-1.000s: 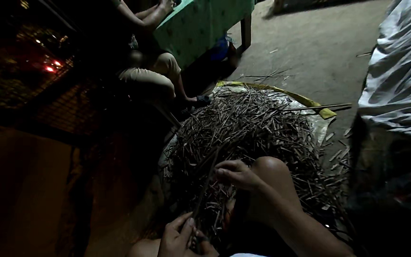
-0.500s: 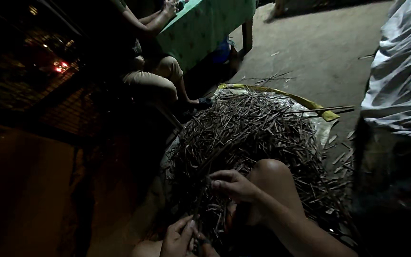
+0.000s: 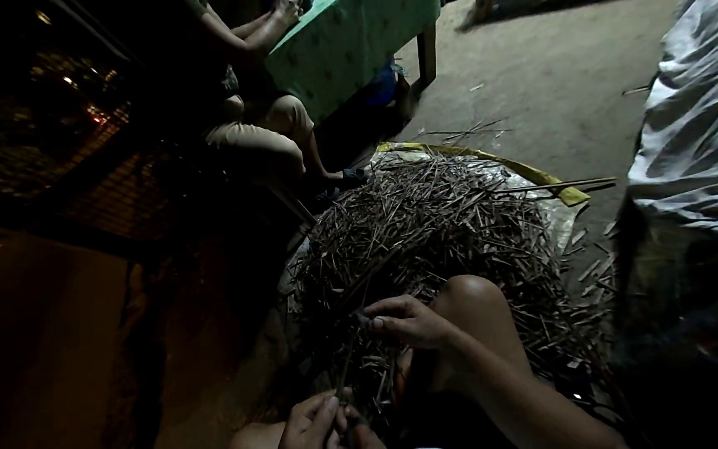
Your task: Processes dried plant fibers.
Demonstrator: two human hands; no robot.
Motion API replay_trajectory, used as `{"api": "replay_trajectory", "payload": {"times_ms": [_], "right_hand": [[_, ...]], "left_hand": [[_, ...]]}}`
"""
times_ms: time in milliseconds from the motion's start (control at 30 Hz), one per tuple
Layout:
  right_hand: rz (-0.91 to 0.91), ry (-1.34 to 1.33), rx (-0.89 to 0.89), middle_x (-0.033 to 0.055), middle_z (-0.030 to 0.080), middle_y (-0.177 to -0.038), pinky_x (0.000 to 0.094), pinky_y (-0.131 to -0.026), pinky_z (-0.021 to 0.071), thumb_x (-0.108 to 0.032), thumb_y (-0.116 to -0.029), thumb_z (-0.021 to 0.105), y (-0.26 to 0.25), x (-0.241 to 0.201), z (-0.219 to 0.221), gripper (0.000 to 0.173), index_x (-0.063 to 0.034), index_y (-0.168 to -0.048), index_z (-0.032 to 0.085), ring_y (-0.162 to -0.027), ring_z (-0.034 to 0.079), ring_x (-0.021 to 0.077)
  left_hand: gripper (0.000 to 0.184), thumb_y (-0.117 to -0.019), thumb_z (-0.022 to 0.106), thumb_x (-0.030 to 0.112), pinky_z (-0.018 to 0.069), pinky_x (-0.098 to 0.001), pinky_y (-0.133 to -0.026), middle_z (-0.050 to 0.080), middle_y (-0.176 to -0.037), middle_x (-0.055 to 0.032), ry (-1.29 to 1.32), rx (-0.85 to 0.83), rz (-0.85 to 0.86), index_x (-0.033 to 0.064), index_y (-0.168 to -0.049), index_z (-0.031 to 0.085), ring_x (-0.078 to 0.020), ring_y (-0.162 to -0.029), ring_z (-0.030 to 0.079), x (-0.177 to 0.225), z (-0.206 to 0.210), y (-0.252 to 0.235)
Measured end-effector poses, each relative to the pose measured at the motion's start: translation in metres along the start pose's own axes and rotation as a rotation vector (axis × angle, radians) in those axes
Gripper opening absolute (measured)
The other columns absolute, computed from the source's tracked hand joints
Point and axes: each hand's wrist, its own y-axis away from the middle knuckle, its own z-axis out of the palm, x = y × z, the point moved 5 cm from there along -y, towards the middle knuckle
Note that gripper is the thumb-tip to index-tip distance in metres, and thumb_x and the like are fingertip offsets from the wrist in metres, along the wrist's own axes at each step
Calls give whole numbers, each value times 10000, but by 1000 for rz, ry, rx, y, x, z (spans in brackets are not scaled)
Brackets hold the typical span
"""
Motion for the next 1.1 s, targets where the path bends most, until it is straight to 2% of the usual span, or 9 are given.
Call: {"api": "replay_trajectory", "payload": {"times_ms": [233, 333, 400, 467, 533, 667, 800, 1000, 1100], "right_hand": [[3, 21, 15, 47, 723, -975, 262, -634, 577, -210, -1048, 584, 0, -4, -5, 300, -36, -1275, 674, -725, 657, 87], [-35, -10, 136, 44, 716, -937, 279, -616, 569, -193, -1042, 573, 0, -8, -19, 310, -14, -1278, 664, -692, 637, 86], [-66, -64, 261, 18, 718, -972, 268, -656, 571, -162, -1031, 577, -1, -14, -33, 298, -20, -1279, 661, -729, 638, 68], [-71, -138, 362, 37, 708, -978, 272, -645, 566, -150, -1030, 575, -2, -15, -46, 310, -7, -1297, 640, -727, 634, 85], [-43, -194, 426, 57, 704, -990, 287, -685, 586, -144, -1028, 582, -3, -13, -52, 336, 5, -1328, 610, -762, 657, 108], [118, -120, 260, 54, 704, -988, 286, -623, 560, -192, -1031, 589, -2, -4, -32, 333, -34, -1320, 633, -709, 630, 106], [298, -59, 96, 38, 678, -886, 274, -607, 534, -214, -1027, 602, 1, 13, -11, 280, -59, -1247, 678, -663, 597, 100], [245, -101, 178, 60, 685, -903, 276, -565, 536, -201, -1023, 604, 0, 11, -24, 302, -42, -1275, 655, -638, 602, 113], [210, -89, 278, 49, 697, -941, 277, -598, 546, -186, -1024, 604, 0, 8, -35, 301, -36, -1280, 657, -669, 613, 103]], "left_hand": [[376, -1089, 443, 233, 445, -172, -459, 669, -762, -29, 154, -115, -54, -2, -1219, 706, -17, -502, 502, -8, 0, 5], [382, -1086, 447, 259, 439, -169, -462, 662, -762, -17, 183, -173, -84, 10, -1220, 703, -15, -508, 499, -14, -3, 9], [376, -1084, 462, 268, 447, -167, -461, 663, -785, -18, 193, -202, -100, 15, -1222, 704, -17, -510, 503, -17, -5, 11], [351, -1079, 480, 240, 447, -173, -461, 663, -791, -30, 188, -180, -103, 6, -1216, 703, -27, -514, 506, -20, -5, 13], [314, -1069, 501, 196, 453, -183, -468, 663, -792, -41, 146, -121, -96, -1, -1209, 702, -38, -524, 515, -21, -6, 13], [234, -1027, 565, 98, 515, -236, -504, 682, -807, -75, -57, 50, -74, -24, -1178, 697, -96, -562, 583, -12, -5, 9], [201, -1004, 612, 81, 551, -265, -518, 705, -812, -80, -217, 150, -26, -20, -1152, 703, -123, -572, 624, -7, -5, 5], [221, -998, 611, 67, 558, -255, -531, 718, -850, -69, -272, 164, -9, -18, -1180, 704, -108, -580, 628, -9, -7, 8], [227, -1001, 597, 62, 559, -251, -540, 715, -852, -63, -273, 153, 4, -24, -1187, 696, -102, -590, 630, -10, -7, 10]]}}
